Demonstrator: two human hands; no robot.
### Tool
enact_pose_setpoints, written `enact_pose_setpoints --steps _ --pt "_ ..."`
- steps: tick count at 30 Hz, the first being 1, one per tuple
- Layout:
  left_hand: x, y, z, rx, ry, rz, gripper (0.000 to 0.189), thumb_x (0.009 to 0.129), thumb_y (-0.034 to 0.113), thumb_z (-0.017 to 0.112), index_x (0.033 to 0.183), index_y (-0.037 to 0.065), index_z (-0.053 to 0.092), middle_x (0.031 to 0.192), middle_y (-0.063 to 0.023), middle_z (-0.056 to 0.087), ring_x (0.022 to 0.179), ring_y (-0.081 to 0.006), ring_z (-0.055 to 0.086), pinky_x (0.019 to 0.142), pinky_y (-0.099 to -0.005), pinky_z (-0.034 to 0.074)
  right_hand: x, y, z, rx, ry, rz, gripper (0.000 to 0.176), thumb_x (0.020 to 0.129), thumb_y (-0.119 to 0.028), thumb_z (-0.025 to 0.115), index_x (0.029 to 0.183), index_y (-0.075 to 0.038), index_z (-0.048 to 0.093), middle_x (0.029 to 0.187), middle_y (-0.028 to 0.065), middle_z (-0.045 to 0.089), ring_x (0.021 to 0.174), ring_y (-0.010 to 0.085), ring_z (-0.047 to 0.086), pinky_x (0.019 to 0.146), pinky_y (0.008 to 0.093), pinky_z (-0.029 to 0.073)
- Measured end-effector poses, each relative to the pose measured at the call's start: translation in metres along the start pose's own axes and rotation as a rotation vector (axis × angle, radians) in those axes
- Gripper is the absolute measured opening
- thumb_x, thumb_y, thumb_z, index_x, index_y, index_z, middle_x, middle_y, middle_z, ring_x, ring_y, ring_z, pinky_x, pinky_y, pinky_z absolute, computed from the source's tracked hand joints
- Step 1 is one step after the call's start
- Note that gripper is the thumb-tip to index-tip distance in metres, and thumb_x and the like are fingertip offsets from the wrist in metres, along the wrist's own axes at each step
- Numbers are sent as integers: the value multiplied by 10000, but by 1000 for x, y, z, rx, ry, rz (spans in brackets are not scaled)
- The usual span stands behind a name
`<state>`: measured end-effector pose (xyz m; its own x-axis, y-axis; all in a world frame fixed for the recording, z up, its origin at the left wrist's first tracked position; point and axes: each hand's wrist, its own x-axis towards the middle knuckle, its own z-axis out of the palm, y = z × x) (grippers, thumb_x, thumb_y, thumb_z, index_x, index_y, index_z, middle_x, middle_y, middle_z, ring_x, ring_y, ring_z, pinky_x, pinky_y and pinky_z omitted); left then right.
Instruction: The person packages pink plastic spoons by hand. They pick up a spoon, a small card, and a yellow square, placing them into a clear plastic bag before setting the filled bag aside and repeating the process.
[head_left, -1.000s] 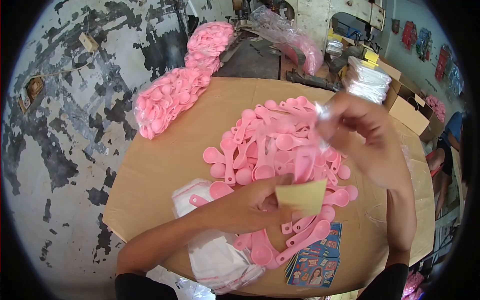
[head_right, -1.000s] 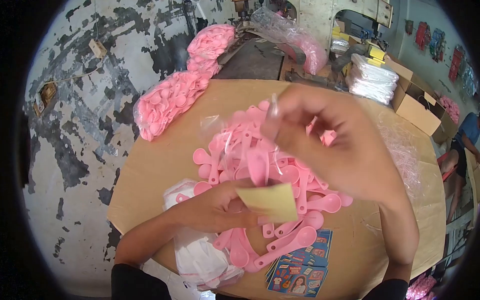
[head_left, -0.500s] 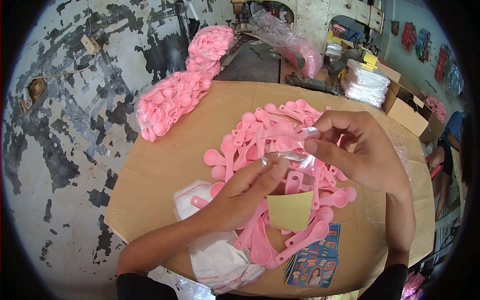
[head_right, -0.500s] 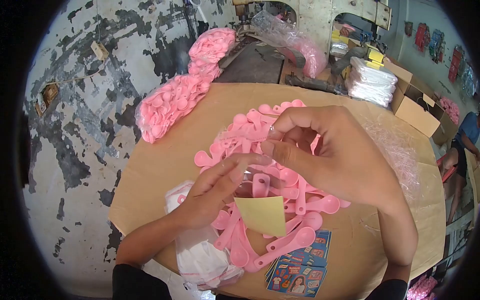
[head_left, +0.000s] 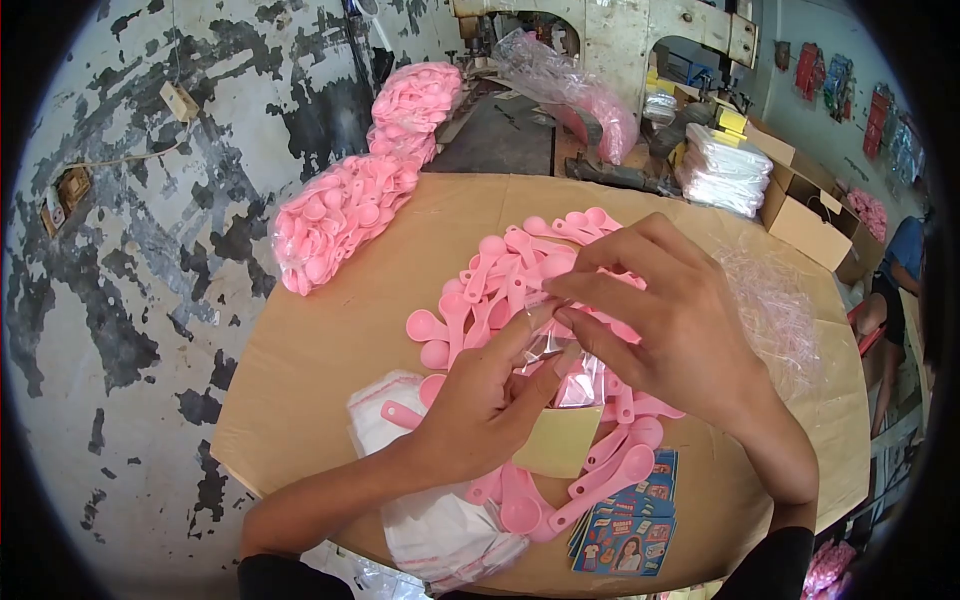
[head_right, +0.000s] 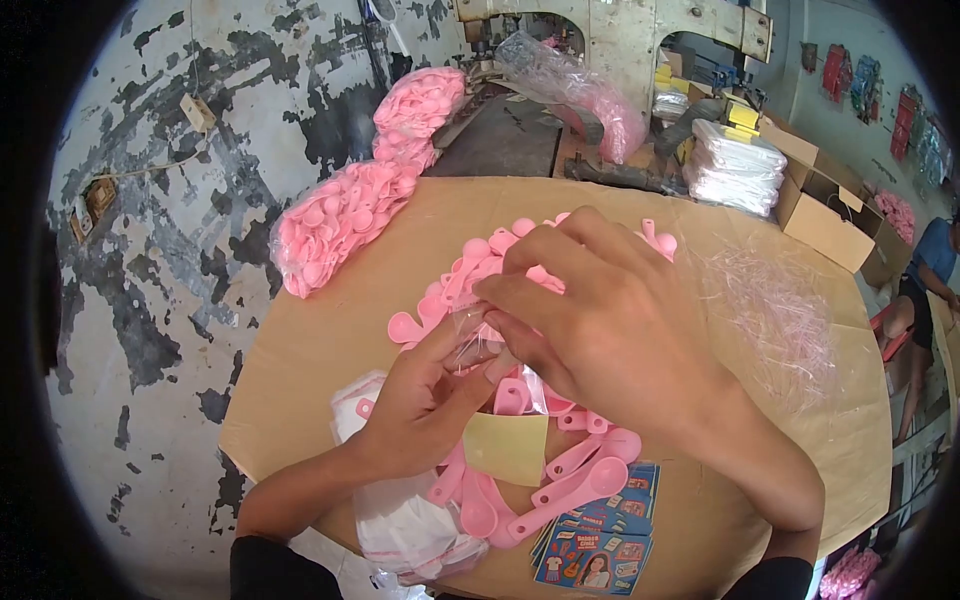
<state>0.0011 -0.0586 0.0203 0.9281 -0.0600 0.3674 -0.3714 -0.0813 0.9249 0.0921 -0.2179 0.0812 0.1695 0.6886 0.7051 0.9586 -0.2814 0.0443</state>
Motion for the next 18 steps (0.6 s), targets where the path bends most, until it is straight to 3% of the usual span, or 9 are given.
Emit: enact_pose_setpoints --steps 4,7,10,13,18 --pt "-1 7 -2 90 -62 -106 468 955 -15 470 1403 -13 335 1196 -59 561 940 -50 562 658 -178 444 -1 0 4 -38 29 -58 215 686 -103 737 897 -92 701 888 34 627 792 237 579 671 344 507" --pt "1 -5 -2 178 -22 15 466 949 -5 483 1396 -9 350 1034 -54 634 786 -24 554 574 -190 415 -1 0 3 -40 6 -43 203 680 -89 726 881 -91 698 858 33 632 782 238 583 670 344 511" --pt "0 4 -1 311 -27 -56 454 932 -10 488 1373 -9 383 861 -80 653 629 -50 555 507 -220 387 -1 -1 0 -47 -22 -24 184 669 -78 726 848 -91 688 818 27 631 773 230 584 661 343 508" --pt "-1 -3 -3 450 -60 -4 451 913 -14 495 1356 -13 406 749 -112 633 510 -94 533 474 -249 386 -2 -1 -3 -104 -104 -30 156 655 -70 728 790 -71 650 783 25 619 754 218 583 650 343 506" --pt "-1 1 -2 570 -69 23 444 916 -14 488 1353 -14 414 801 -127 652 532 -111 548 485 -261 393 -1 -3 -2 -103 -86 42 199 652 -30 725 757 -49 557 752 53 590 711 220 583 627 327 500"
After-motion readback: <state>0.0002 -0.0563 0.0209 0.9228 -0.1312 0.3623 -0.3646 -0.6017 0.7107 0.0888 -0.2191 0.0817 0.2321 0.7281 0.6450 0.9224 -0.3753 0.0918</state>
